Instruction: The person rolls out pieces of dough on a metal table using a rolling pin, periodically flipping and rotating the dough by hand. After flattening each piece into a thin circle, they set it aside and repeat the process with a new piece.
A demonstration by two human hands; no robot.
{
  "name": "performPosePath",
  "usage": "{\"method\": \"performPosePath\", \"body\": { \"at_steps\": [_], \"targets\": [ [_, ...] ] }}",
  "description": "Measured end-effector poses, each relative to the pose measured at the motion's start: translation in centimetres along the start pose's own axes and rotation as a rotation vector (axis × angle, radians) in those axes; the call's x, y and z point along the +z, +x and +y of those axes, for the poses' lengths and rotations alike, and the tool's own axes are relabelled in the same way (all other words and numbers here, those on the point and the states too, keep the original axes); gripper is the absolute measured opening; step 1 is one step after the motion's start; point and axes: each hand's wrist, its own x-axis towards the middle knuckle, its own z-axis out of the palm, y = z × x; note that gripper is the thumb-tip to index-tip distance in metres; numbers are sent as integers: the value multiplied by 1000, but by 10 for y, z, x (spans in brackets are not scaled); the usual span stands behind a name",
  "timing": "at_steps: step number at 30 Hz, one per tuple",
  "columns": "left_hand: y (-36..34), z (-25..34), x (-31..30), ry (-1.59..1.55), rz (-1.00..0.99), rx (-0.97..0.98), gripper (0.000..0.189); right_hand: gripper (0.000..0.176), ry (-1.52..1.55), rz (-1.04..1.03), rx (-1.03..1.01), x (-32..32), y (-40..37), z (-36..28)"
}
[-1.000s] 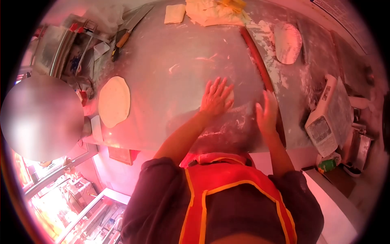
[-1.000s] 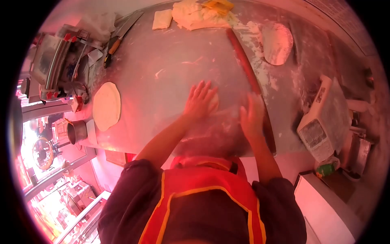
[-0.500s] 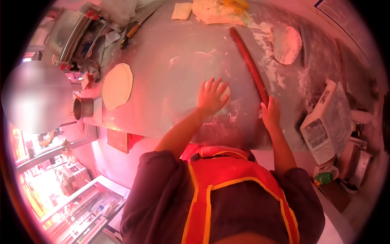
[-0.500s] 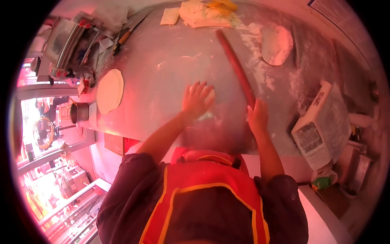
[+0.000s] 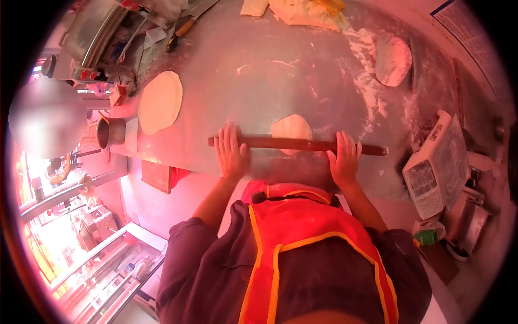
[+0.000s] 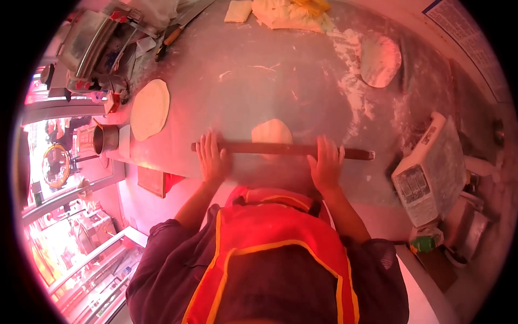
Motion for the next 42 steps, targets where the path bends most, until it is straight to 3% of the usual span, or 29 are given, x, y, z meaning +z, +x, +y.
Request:
{"method": "performPosePath", "body": {
  "at_steps": [3, 8, 13, 16, 19, 22, 25, 28, 30, 32, 34, 36, 38, 39, 42],
  "targets": [
    [22, 4, 5, 26, -13, -15, 57, 52, -77, 5, 86, 17, 19, 7],
    [132, 0, 19, 77, -136, 67, 60, 52, -310, -4, 118, 41, 110, 23],
    [231, 10, 43, 66, -34, 79, 64, 51, -418, 98, 177, 57, 193, 47],
    [254, 8, 54, 37, 80, 140, 66, 51, -385, 190, 115, 54, 217, 48],
    [210, 0, 41, 17, 2, 191, 68, 52, -208, 55, 127, 48, 171, 31],
    [130, -18, 15, -89, -86, 219, 70, 57, -240, -19, 102, 45, 84, 9],
    [55, -26, -9, -186, -56, 228, 72, 64, -175, -71, 38, 20, 9, -22],
    [36, -28, -18, -143, -85, 255, 61, 63, -139, -38, -16, 20, 5, -21],
    [55, -34, -9, -145, -92, 320, 47, 59, 95, -219, 142, 34, 53, -4],
    [70, -36, -12, -197, -133, 372, 31, 48, 387, -77, 147, 61, 113, -9],
    [64, -35, -19, -218, -143, 370, 20, 50, 465, -391, 217, 84, 166, -16],
    [46, -30, -30, -203, -118, 330, 13, 46, 358, -675, 28, 85, 201, -47],
    [20, -24, -43, -177, -60, 305, 11, 39, 314, -787, -355, 90, 206, -97],
    [9, -21, -46, -185, -65, 286, 11, 33, 322, -752, -640, 98, 201, -125],
    [-14, -20, -55, -222, -133, 222, 15, 25, 300, -672, -569, 148, 183, -167]
  ]
}}
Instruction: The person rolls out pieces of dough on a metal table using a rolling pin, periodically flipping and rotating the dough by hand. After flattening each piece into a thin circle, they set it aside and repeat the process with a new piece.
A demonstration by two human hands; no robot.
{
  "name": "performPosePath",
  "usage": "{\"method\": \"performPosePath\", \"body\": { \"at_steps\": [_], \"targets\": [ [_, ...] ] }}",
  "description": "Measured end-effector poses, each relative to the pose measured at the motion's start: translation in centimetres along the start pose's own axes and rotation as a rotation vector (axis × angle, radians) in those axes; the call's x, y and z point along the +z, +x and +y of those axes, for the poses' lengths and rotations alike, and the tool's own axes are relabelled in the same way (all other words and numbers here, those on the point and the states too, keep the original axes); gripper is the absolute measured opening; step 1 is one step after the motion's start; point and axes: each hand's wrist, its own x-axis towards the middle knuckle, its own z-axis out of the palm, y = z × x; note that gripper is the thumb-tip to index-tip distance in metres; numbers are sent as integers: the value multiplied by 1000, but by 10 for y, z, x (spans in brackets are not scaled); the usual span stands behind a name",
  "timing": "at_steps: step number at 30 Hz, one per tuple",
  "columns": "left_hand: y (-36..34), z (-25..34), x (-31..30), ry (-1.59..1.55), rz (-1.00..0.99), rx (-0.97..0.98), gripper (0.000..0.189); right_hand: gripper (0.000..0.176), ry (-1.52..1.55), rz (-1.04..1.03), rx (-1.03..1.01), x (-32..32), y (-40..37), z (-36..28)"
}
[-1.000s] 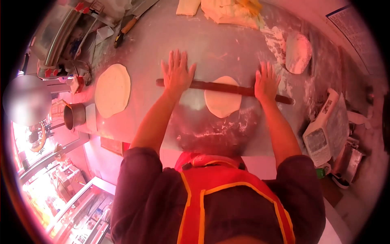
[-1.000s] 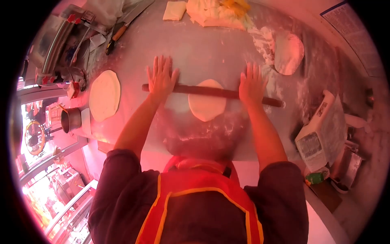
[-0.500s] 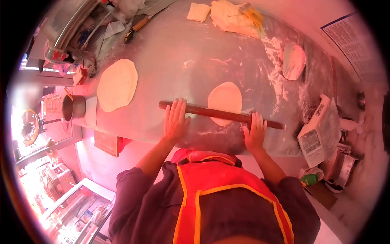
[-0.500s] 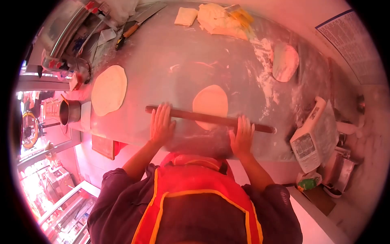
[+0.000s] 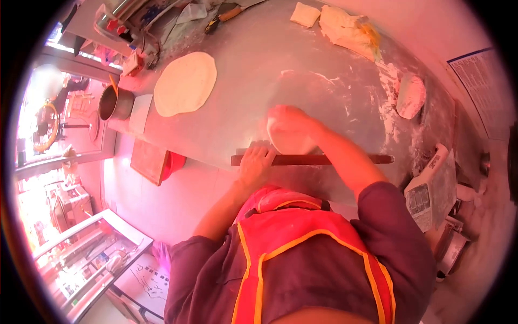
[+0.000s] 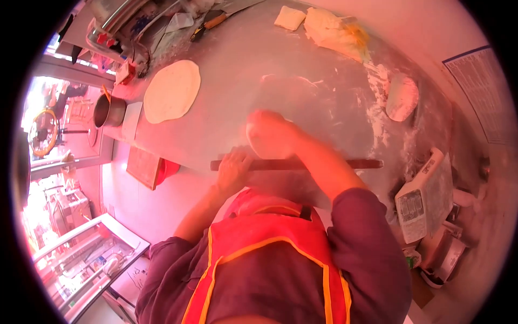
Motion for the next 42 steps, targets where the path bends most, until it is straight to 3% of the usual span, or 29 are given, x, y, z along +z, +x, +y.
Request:
{"method": "performPosePath", "body": {
  "at_steps": [5, 7, 9, 11, 13, 15, 18, 24, 26, 29, 33, 35, 38, 42],
  "targets": [
    [-1, -14, -10, 73, 105, 25, 26, 29, 69, 207, 470, -52, -50, 15],
    [7, -21, -15, 92, 69, -9, 28, 32, 32, 110, 644, -57, -109, 17],
    [14, -21, -24, 73, -70, -100, 36, 33, 94, 469, 661, -35, -177, 4],
    [10, -32, -4, 93, 13, -129, 44, 40, -209, 527, 475, -15, -236, -1],
    [8, -31, 14, 109, 63, -168, 50, 42, -412, 577, 528, -1, -253, -8],
    [17, -30, 21, 130, 85, -203, 57, 45, -483, 589, 599, 1, -247, -1],
    [68, -46, 24, 257, -33, -221, 59, 48, -470, 546, 696, -14, -216, 36],
    [190, -77, 26, 302, 53, -124, 56, 50, -566, 575, 745, -70, -148, 103],
    [227, -88, 30, 331, 156, -78, 56, 50, -494, 658, 736, -85, -130, 132],
    [260, -97, 35, 354, 290, -54, 57, 51, -670, 668, 706, -112, -106, 148],
    [203, -85, 30, 349, 174, -80, 61, 53, -535, 613, 609, -86, -137, 110],
    [138, -73, 34, 285, 104, -106, 64, 55, -427, 582, 596, -42, -180, 76],
    [37, -50, 33, 124, 149, -102, 65, 63, -385, 555, 516, -2, -238, 9],
    [7, -38, 27, 111, 116, -132, 63, 58, -265, 533, 490, 4, -259, -15]
  ]
}}
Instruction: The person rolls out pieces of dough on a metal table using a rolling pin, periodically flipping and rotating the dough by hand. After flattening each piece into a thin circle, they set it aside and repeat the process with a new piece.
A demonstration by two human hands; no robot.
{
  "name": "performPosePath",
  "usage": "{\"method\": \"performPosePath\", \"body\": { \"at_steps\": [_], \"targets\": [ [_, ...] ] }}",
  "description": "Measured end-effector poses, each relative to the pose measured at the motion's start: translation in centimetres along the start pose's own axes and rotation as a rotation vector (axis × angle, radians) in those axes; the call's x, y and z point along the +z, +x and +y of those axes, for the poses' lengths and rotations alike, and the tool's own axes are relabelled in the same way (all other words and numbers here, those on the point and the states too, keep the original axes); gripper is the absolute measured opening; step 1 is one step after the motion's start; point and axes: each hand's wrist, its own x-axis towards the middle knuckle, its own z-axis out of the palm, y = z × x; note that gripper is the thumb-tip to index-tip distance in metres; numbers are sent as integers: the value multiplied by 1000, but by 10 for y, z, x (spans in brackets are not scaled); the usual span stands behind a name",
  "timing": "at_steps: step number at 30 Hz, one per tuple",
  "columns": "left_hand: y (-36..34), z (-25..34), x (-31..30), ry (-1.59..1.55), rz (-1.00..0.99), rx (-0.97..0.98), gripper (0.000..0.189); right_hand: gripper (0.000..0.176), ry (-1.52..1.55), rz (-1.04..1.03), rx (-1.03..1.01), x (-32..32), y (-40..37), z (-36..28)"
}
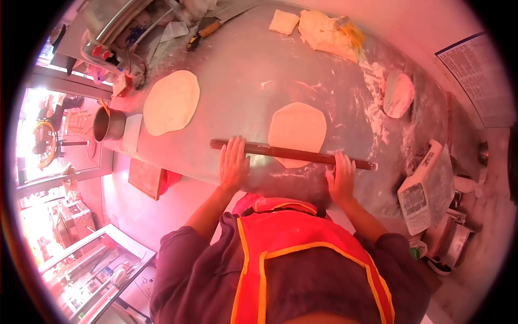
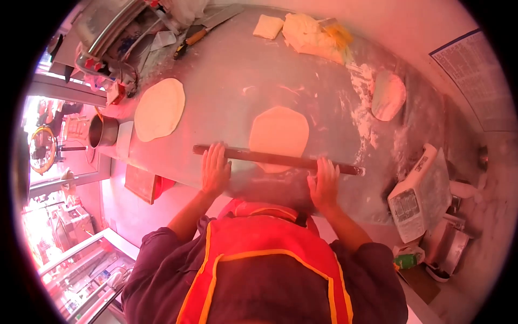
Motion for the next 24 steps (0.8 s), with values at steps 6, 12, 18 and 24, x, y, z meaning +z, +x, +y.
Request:
{"method": "performPosePath", "body": {
  "at_steps": [6, 12, 18, 24],
  "targets": [
    [47, -7, -11, -117, -173, 173, 36, 45, 373, 20, 49, 60, 170, 21],
    [-5, 17, -38, -164, -155, 109, 31, 25, 225, -645, 79, 18, 231, -43],
    [-36, 19, -49, -228, -85, 52, 30, 24, 477, -554, -133, -47, 292, -70],
    [-33, 17, -51, -239, -102, 20, 33, 49, -53, 121, -234, 79, 358, -26]
  ]
}}
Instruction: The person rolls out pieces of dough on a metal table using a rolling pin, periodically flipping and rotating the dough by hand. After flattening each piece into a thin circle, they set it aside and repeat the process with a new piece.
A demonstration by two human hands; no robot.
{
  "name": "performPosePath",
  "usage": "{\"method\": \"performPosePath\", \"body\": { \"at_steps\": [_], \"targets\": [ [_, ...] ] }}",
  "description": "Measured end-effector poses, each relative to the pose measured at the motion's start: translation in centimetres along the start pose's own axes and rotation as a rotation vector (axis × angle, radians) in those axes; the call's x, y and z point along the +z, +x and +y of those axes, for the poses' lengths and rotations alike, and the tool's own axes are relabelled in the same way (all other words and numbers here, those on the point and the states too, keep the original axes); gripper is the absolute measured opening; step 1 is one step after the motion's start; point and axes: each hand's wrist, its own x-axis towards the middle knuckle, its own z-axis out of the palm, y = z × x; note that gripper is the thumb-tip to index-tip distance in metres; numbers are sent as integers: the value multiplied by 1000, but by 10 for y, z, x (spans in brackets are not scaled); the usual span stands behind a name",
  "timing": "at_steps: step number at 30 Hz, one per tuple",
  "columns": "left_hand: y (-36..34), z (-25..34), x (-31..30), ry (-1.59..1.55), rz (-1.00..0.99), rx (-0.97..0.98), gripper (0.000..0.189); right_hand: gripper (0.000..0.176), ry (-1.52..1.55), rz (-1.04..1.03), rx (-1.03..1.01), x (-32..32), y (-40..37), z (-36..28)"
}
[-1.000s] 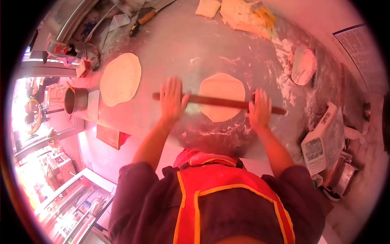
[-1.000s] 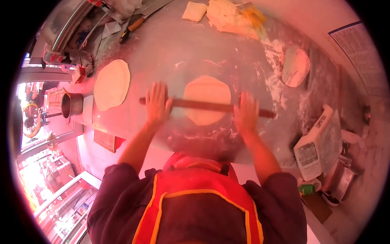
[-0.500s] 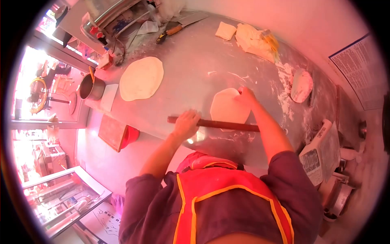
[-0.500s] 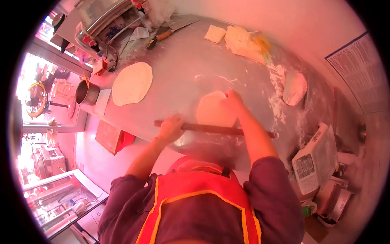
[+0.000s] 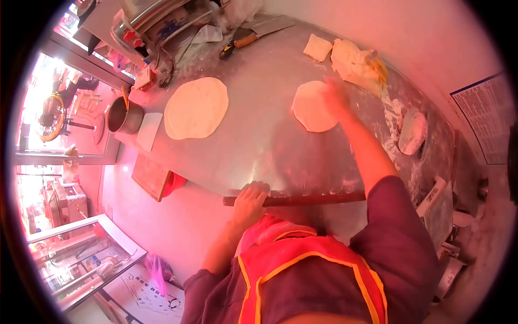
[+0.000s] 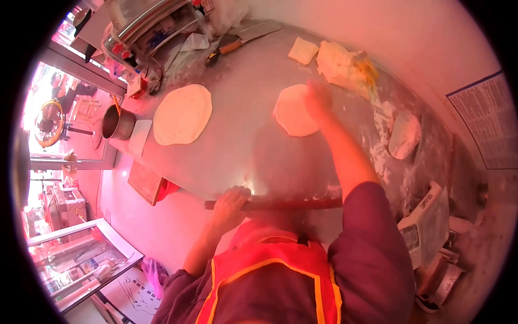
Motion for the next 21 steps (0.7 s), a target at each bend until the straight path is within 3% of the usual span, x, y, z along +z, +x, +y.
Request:
{"method": "performPosePath", "body": {
  "at_steps": [1, 2, 4, 7, 10, 14, 18, 21],
  "targets": [
    [-1, 1, -1, -8, -33, -17, 36, 57, 41, 116, -192, 30, -3, 9],
    [-2, 1, -2, -15, -66, -33, 38, 58, -19, -30, -240, 31, -3, -5],
    [-4, 1, -1, -21, -68, -34, 40, 60, -89, -166, -272, 30, -14, -29],
    [1, -6, 6, 4, -36, -9, 40, 60, -147, -176, -240, 34, -23, -24],
    [-3, 1, 2, -6, -90, -29, 38, 61, -212, -233, -144, 17, -34, 6],
    [3, -2, -1, -33, -123, -13, 36, 61, -219, -138, 49, -11, -99, 66],
    [1, -11, 10, -66, -95, 46, 35, 60, -334, -144, 367, -36, -193, 41],
    [1, -10, 15, -66, -103, 89, 35, 69, -308, -156, 440, -37, -220, -36]
  ]
}}
